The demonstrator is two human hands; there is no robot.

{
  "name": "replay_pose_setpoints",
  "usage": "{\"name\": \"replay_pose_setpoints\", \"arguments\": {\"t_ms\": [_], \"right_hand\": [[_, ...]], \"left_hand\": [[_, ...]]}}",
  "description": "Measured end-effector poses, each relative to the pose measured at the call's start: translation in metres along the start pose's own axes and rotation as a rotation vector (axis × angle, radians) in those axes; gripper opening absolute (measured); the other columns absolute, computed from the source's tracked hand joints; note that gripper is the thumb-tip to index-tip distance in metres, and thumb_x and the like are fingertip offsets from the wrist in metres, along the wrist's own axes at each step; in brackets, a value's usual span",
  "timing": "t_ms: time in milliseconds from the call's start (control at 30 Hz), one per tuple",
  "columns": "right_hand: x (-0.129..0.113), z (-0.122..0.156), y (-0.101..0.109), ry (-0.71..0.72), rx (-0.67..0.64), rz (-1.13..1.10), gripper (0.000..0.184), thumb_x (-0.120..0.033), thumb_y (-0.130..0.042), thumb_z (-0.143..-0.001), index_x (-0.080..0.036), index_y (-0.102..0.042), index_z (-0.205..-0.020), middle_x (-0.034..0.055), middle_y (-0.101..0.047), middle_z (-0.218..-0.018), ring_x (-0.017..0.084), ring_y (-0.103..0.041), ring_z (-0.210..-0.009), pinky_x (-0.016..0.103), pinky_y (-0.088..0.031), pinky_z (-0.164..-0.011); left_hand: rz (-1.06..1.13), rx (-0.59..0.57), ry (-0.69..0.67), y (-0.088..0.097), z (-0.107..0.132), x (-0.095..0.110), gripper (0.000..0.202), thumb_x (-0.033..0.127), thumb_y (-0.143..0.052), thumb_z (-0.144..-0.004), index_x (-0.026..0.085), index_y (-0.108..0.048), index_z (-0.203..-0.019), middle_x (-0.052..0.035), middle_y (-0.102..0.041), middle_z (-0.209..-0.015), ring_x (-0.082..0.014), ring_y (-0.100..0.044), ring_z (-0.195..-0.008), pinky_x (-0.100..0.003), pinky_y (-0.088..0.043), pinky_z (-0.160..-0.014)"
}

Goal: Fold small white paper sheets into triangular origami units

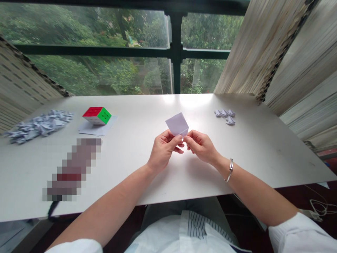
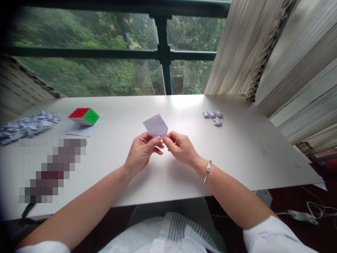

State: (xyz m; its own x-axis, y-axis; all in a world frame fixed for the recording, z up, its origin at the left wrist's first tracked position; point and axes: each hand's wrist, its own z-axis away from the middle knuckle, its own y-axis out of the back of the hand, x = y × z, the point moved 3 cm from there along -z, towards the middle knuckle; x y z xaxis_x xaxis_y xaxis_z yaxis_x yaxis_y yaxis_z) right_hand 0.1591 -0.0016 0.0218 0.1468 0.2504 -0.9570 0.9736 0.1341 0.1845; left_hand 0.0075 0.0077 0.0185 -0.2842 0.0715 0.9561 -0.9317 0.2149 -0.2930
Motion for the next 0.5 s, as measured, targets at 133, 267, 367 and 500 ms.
{"name": "replay_pose_setpoints", "arguments": {"t_ms": [133, 267, 367, 500], "right_hand": [[-0.0002, -0.0027, 0.0029, -0.031, 0.032, -0.175, 0.033, -0.047, -0.065, -0.087, -0.018, -0.056, -0.075, -0.0021, -0.059, -0.062, 0.008, -0.054, -0.051, 0.020, -0.039, -0.042], [0.0005, -0.0047, 0.0045, -0.063, 0.031, -0.265, 0.034, -0.047, -0.068, -0.084, -0.017, -0.057, -0.073, -0.0014, -0.061, -0.061, 0.009, -0.056, -0.051, 0.019, -0.041, -0.040], [0.0002, -0.0050, 0.0044, -0.056, 0.037, -0.269, 0.035, -0.048, -0.068, -0.083, -0.017, -0.058, -0.073, -0.0017, -0.059, -0.061, 0.009, -0.058, -0.053, 0.019, -0.044, -0.041], [-0.0008, -0.0042, 0.0031, -0.053, 0.056, -0.237, 0.037, -0.052, -0.067, -0.083, -0.017, -0.059, -0.076, -0.0013, -0.060, -0.062, 0.010, -0.059, -0.055, 0.019, -0.046, -0.042]], "left_hand": [[-0.051, -0.074, 0.033, -0.0039, 0.0026, 0.0009, 0.028, 0.038, -0.076, -0.077, 0.014, -0.065, -0.087, -0.0018, -0.066, -0.073, -0.0135, -0.063, -0.067, -0.024, -0.056, -0.054], [-0.102, -0.069, -0.028, -0.0034, 0.0033, 0.0027, 0.027, 0.036, -0.078, -0.076, 0.015, -0.066, -0.088, -0.0025, -0.069, -0.078, -0.0155, -0.066, -0.073, -0.026, -0.058, -0.057], [-0.135, -0.031, -0.097, -0.0009, 0.0024, 0.0033, 0.026, 0.034, -0.079, -0.074, 0.015, -0.067, -0.086, -0.0027, -0.069, -0.080, -0.0171, -0.067, -0.076, -0.029, -0.060, -0.061], [-0.149, -0.007, -0.104, 0.0004, 0.0015, 0.0016, 0.026, 0.037, -0.078, -0.075, 0.015, -0.066, -0.082, -0.0030, -0.069, -0.078, -0.0174, -0.068, -0.074, -0.029, -0.060, -0.058]]}}
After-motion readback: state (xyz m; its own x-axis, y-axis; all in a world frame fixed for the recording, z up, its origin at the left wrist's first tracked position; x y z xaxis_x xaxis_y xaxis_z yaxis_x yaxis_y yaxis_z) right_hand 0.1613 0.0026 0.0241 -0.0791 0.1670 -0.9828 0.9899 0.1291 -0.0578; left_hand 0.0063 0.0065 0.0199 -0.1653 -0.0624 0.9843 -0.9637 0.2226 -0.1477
